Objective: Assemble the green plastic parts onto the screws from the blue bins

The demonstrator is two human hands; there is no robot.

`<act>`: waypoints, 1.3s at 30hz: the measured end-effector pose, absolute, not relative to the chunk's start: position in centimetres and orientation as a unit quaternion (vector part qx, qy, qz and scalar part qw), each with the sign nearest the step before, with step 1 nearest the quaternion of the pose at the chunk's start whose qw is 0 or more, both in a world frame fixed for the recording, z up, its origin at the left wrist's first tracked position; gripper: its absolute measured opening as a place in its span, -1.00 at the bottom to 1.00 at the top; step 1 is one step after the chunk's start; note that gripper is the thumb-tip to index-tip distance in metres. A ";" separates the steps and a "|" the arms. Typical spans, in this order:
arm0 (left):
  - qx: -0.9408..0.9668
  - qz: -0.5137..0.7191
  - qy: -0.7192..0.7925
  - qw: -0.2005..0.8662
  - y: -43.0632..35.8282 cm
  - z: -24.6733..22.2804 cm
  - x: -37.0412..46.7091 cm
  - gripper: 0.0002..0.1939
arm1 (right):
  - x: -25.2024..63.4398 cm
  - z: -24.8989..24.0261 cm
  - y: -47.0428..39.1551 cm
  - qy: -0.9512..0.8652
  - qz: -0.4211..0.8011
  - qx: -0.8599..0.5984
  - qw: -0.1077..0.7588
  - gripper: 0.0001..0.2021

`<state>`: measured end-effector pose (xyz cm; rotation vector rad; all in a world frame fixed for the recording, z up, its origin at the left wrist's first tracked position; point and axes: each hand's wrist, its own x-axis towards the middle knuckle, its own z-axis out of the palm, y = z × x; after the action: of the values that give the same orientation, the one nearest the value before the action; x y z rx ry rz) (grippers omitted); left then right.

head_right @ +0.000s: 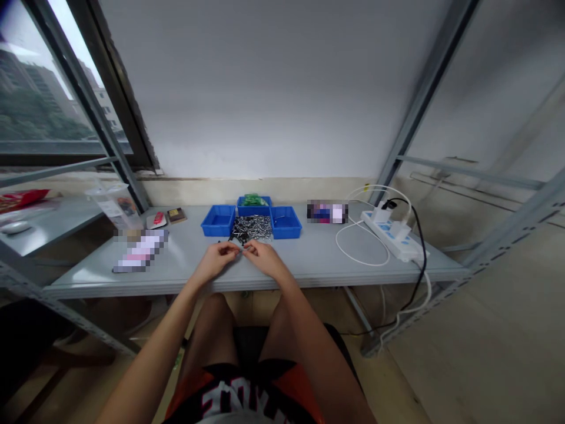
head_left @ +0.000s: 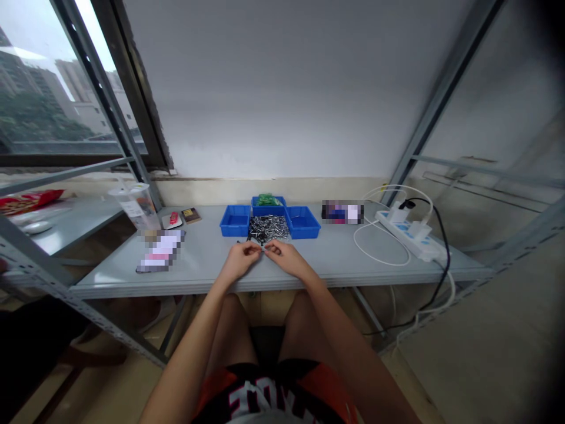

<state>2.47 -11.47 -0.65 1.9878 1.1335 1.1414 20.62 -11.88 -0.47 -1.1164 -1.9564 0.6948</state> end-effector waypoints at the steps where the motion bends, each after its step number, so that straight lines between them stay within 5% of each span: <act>1: 0.746 0.424 0.426 0.286 -11.5 -0.6 2.5 -0.79 | 20.6 -0.4 -12.0 -0.774 0.270 -0.431 0.379 -0.86; 39: 0.726 0.422 0.440 0.318 -11.5 -0.3 2.6 -0.74 | 20.7 -0.1 -12.4 -0.769 0.259 -0.439 0.386 -0.87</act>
<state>2.57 -11.53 -0.35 1.9099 1.1568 1.1093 20.72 -12.36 -0.06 -1.1171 -1.9577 0.6590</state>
